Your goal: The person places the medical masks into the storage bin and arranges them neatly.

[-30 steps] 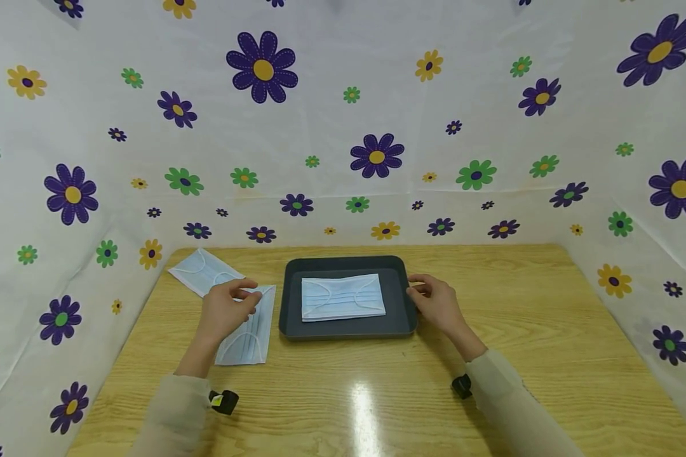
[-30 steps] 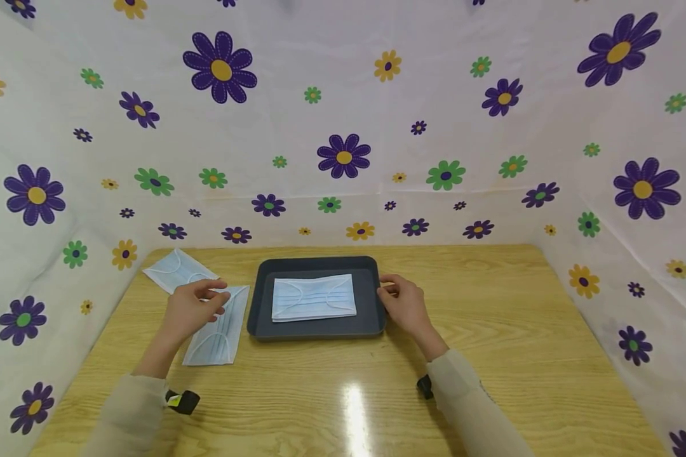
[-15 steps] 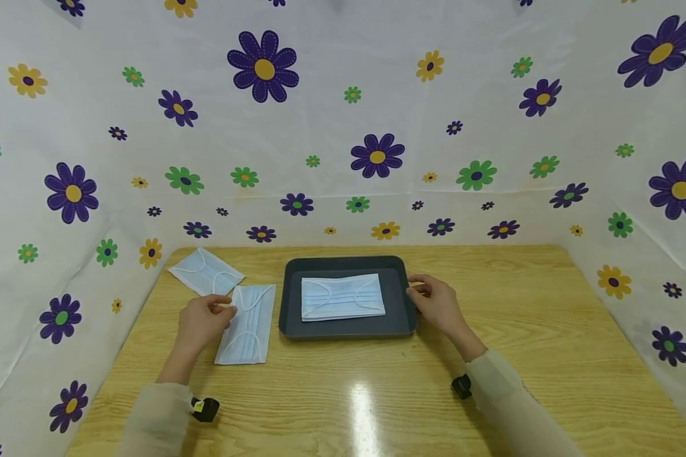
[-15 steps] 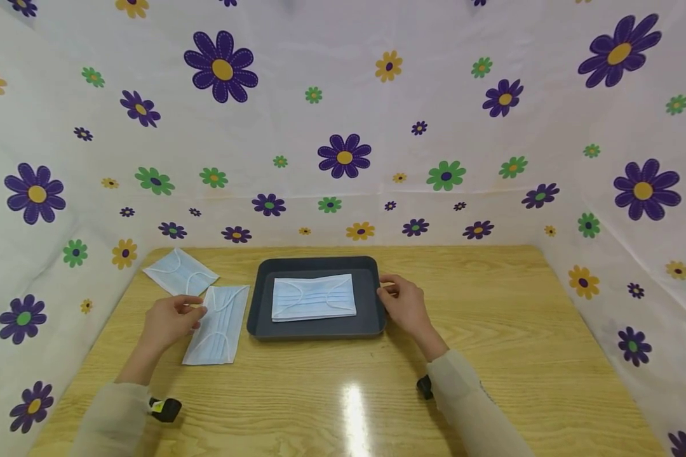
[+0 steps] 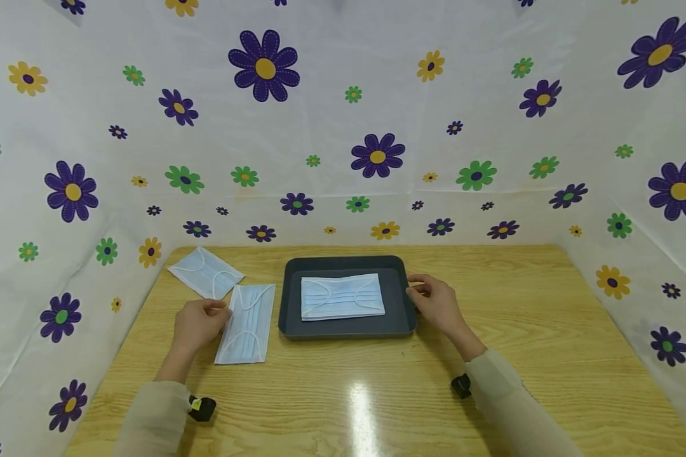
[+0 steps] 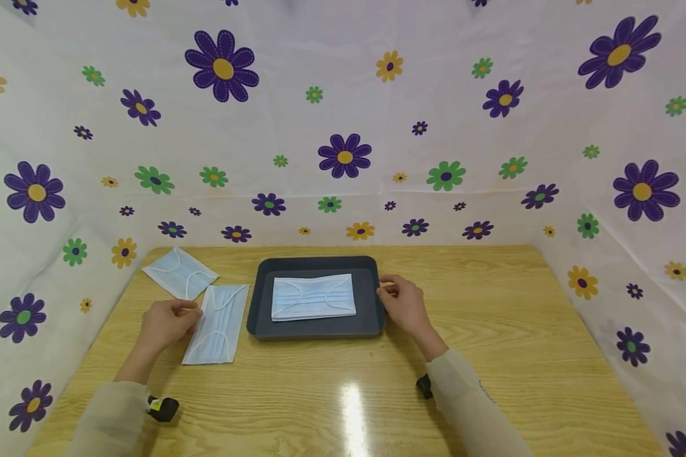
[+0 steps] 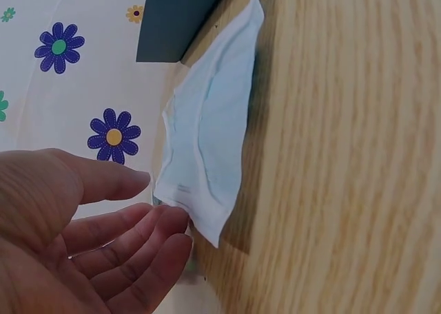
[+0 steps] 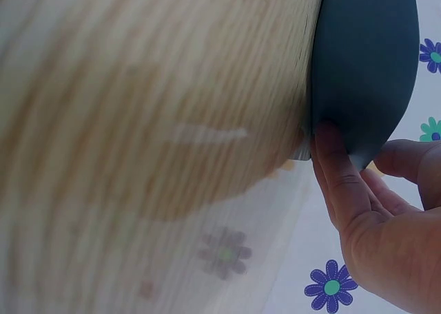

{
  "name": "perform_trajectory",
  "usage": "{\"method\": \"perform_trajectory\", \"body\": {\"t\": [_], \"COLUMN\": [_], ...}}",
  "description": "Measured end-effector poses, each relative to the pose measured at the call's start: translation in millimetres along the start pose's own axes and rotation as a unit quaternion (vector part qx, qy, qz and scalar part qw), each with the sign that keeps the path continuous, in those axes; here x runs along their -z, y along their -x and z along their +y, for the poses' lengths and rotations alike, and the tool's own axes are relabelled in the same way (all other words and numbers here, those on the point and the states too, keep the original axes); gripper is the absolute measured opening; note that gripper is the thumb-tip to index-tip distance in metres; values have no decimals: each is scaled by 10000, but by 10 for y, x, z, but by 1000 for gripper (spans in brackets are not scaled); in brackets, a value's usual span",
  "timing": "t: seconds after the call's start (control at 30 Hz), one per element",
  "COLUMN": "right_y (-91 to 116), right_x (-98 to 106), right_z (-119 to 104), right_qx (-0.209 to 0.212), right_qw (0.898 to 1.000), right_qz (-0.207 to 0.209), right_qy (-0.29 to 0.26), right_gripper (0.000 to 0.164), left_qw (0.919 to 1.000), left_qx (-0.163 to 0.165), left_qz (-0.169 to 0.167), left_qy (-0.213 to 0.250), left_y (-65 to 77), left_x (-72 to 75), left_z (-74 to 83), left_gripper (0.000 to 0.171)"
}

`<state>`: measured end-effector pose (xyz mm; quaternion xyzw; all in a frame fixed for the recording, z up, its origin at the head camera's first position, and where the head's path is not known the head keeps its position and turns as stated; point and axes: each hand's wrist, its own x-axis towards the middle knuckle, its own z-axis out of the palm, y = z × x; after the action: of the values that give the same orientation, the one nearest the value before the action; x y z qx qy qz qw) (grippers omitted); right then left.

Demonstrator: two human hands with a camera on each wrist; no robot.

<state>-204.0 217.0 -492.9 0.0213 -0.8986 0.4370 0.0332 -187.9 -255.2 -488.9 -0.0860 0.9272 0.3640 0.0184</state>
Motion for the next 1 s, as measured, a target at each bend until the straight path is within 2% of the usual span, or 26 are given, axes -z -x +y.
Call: {"method": "perform_trajectory", "body": {"t": [0.2,0.47,0.8,1.0], "right_y": [-2,3,0,-2], "right_x": [-4,-1,3,2], "right_z": [-2,-16,-3,19], "right_qx": [-36,-107,-69,-57], "right_qw": [10000,9999,10000,9999], "right_qz": [-22,-46,-30,-62], "right_qy": [-3,-4,-15,-65], "right_gripper": [33,33,33,34], "left_qw": [10000,9990,9987,9986], "left_qx": [-10,-177,-100,59], "left_qz": [23,160,121,58], "left_qy": [-54,-385,-491,-521], "left_y": [0,-22,-42,-25], "left_x": [-6,-52,-115,-115], "left_z": [-18,-76,-110,-87], "left_gripper": [34,28,23,22]}}
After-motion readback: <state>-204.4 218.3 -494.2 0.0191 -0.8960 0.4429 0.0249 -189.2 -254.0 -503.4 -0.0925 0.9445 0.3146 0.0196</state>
